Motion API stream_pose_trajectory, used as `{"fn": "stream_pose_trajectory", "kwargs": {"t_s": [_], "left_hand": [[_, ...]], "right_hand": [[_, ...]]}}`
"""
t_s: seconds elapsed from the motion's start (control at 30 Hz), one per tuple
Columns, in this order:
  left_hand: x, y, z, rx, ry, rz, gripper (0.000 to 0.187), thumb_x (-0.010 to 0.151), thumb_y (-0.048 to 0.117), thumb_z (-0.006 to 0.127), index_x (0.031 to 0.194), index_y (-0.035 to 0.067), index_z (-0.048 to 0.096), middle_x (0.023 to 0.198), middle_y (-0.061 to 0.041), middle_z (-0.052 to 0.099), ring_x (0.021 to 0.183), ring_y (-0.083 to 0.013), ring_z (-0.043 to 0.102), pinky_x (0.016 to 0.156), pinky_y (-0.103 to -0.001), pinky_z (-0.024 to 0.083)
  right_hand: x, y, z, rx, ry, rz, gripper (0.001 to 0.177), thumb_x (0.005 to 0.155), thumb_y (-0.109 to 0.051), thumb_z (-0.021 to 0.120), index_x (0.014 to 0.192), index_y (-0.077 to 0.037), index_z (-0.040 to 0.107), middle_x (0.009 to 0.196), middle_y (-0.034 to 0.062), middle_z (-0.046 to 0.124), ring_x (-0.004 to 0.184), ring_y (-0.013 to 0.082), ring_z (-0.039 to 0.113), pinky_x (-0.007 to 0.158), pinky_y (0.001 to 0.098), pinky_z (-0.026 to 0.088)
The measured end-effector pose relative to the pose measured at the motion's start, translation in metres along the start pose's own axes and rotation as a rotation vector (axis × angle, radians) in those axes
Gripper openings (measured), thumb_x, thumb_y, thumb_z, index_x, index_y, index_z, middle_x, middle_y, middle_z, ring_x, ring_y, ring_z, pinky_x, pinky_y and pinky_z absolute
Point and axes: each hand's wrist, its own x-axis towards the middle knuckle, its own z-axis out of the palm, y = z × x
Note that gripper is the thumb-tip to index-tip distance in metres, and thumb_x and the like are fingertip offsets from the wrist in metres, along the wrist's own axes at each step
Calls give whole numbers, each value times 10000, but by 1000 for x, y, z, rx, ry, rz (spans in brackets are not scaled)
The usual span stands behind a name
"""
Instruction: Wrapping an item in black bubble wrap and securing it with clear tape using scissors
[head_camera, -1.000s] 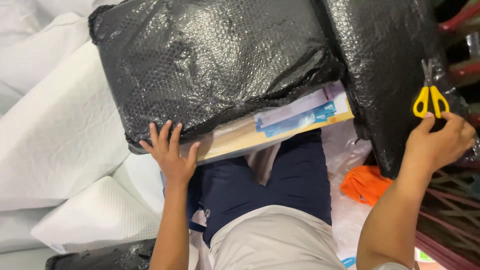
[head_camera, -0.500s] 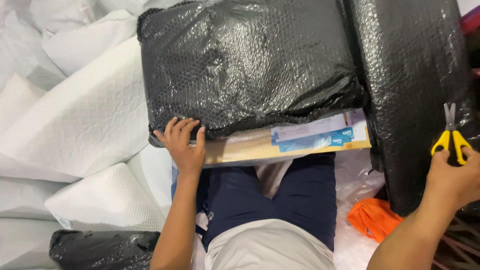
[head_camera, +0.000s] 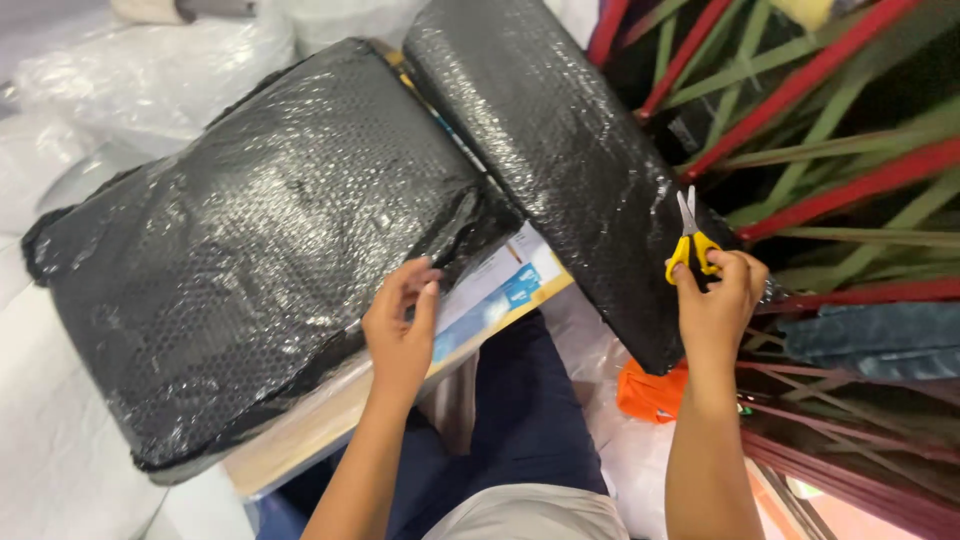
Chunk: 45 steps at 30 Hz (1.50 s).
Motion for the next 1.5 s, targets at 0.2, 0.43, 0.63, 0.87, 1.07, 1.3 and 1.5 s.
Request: {"fn": "stream_pose_trajectory", "kwargs": {"t_s": [0.2, 0.43, 0.63, 0.87, 1.07, 1.3, 1.5], "left_hand": [[48, 11, 132, -525, -304, -422, 343, 940, 69, 677, 1278, 15, 657, 1040, -194, 760, 760, -198, 720, 678, -275, 623], [89, 15, 280, -806, -396, -926, 487, 947, 177, 632, 1368, -53, 549, 1205, -226, 690, 809, -289, 755, 729, -377, 654], [92, 19, 335, -844, -391, -1023, 459, 935, 153, 668, 1327, -64, 567, 1236, -250, 633, 862, -318, 739, 746, -368, 664], [89, 13, 354, -882, -367, -972, 235, 989, 118, 625, 1171, -30, 634, 1039, -143, 704, 705, -181, 711, 621, -244, 638], [71, 12, 323, -847, -319, -952, 203, 999, 92, 584, 1143, -45, 629, 1018, -152, 725, 771, -191, 735, 690, -262, 647], [43, 5, 291, -949, -254, -939, 195, 1032, 106, 584, 1144, -53, 596, 1059, -174, 687, 932, -264, 742, 831, -334, 646], [33, 2, 286, -1000, -243, -954, 164, 1028, 118, 588, 1113, -21, 606, 1020, -155, 679, 901, -260, 743, 825, -361, 656]], "right_hand": [[-1, 21, -15, 85, -92, 319, 419, 904, -304, 852, 1184, -56, 663, 1117, 155, 616, 859, 325, 678, 755, 374, 561], [-17, -28, -48, 355, -218, 475, 359, 909, -159, 809, 1202, -32, 645, 927, 168, 703, 789, 223, 710, 756, 346, 539], [-39, -5, -61, 580, -270, 602, 331, 897, 10, 721, 1211, 4, 614, 985, 160, 691, 874, 180, 657, 811, 327, 539], [-37, 16, -64, 695, -238, 682, 295, 933, -19, 682, 1214, -30, 591, 987, 140, 692, 921, 166, 674, 810, 298, 541], [-14, 42, -53, 673, -411, 590, 250, 932, -49, 703, 1154, 15, 607, 967, 174, 696, 843, 189, 650, 691, 265, 485], [26, 19, -51, 645, -665, 480, 193, 904, -110, 695, 1040, 3, 619, 810, 62, 575, 676, 125, 531, 567, 243, 391], [49, -32, -58, 507, -757, 458, 221, 876, -112, 726, 1002, 24, 604, 852, 62, 550, 732, 134, 552, 599, 243, 398]]}}
